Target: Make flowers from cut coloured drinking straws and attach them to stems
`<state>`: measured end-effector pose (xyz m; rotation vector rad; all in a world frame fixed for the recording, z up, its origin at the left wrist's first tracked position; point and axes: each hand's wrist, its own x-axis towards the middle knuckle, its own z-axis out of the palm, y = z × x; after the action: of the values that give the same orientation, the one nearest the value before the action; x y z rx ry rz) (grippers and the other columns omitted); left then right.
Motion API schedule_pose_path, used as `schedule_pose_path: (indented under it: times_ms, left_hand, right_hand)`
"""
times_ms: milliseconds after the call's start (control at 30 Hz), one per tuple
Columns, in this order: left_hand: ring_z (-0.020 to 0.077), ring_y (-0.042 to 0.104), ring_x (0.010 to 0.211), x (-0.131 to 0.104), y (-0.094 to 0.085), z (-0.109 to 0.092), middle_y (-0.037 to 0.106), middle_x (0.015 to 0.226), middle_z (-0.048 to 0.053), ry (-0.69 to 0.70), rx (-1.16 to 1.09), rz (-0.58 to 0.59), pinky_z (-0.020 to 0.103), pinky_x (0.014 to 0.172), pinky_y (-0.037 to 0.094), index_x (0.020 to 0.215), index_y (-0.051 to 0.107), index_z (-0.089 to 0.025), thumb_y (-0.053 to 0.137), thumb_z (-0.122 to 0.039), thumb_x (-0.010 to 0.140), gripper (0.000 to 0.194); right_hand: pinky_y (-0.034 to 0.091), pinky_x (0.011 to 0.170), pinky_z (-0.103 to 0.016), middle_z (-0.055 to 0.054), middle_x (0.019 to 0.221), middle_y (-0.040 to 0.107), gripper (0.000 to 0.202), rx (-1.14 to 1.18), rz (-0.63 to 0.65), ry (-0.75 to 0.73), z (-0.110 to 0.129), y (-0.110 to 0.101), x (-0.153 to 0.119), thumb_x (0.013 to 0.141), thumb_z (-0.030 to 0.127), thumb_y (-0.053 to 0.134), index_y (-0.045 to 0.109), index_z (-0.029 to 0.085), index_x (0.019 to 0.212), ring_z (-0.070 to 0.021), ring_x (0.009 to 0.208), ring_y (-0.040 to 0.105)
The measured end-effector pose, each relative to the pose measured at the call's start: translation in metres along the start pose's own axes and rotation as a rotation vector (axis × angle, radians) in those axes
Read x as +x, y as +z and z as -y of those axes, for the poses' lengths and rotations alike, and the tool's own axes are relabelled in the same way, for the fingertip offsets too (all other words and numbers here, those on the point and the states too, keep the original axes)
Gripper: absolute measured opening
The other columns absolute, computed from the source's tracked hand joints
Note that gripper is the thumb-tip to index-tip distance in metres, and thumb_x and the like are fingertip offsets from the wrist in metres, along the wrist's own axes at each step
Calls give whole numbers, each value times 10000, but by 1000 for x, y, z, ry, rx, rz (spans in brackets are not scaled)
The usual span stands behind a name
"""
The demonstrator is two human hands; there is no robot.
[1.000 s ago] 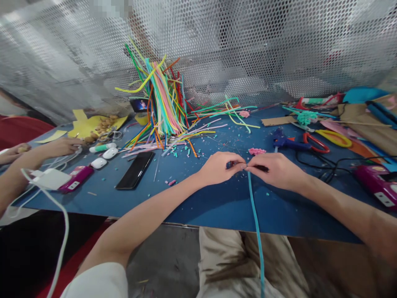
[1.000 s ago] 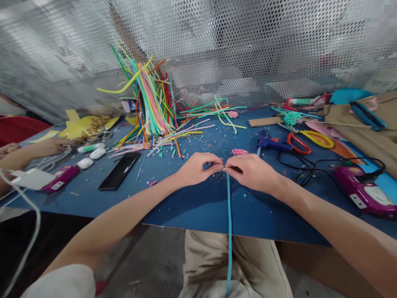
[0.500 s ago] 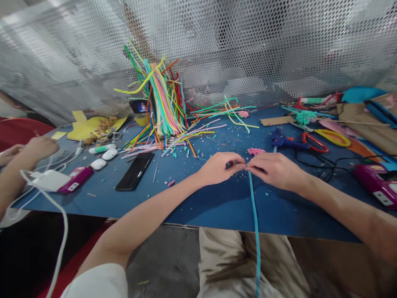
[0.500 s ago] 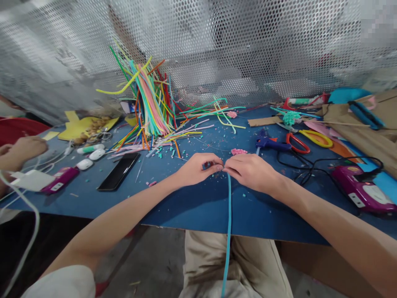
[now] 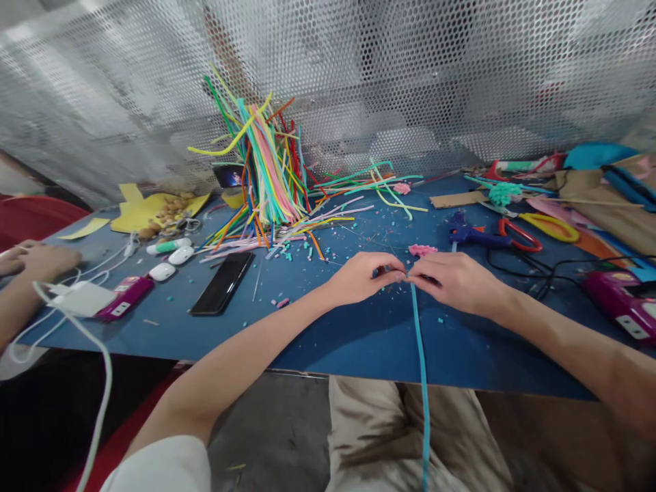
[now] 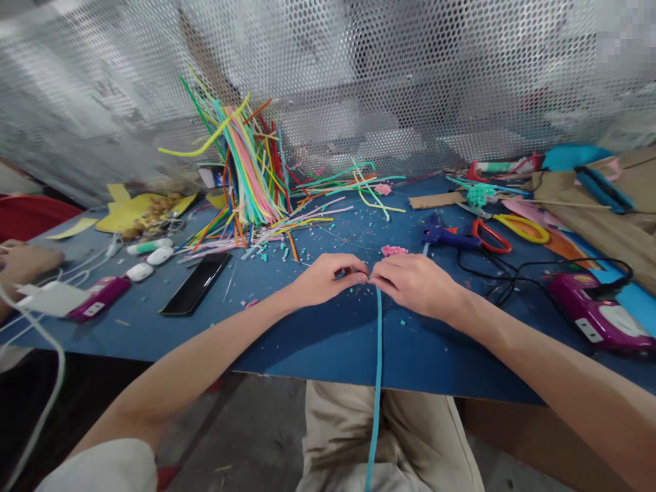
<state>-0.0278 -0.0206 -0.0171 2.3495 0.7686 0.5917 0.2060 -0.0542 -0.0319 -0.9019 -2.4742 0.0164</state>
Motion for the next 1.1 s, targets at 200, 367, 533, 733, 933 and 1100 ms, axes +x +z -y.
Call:
schedule_pose_path:
  times_ms: [200,367,533,733,933,1100]
  left_hand:
    - [81,566,660,0,3,1,707,831,-8,-36,-42,-44,198,643,414,957,712,-179,583,-387,956,245]
    - [80,554,648,-1,2,1,704,782,-16,-51,-55,-56,195,628,396,958,732,-183,611,-378,939,231]
    - [77,558,664,0,0,3,719,822,-18,-47,-78,-13,191,648,410,993,725,-190,604,-391,944,239]
    - [88,589,693,0,4,7,707,822,-6,-50,-107,-2,196,674,439,984,712,-178,588,-394,952,251]
    - [83,550,651,0,1,0,706,788,-5,-24,-92,-21,198,644,414,944,731,-172,601,-420,941,280]
    - [85,561,669,-1,0,-3,714,796,-3,-8,-91,-48,200,653,410,934,739,-176,607,-409,940,268]
  right_hand:
    - [510,780,-306,-37,855,708,219,-11,-13,-1,0,2,0,1019,294,476,642,188,923,-168,792,678]
    - [507,773,-303,-31,852,704,201,3,-13,1,0,0,0,1013,282,489,639,189,918,-164,785,675]
    - [496,753,-299,-28,846,704,200,2,-16,-2,0,-1,0,1008,281,499,643,189,905,-164,776,675]
    - [484,752,-293,-27,840,705,199,18,15,8,-3,4,-2,1004,293,508,644,195,899,-161,771,674]
    - [472,722,-290,-32,810,700,221,1,-5,-15,0,3,0,1009,292,494,643,194,879,-162,749,667]
    - [476,717,-290,-42,802,697,232,-19,-37,-40,3,1,-1,1011,286,495,648,184,871,-160,740,663]
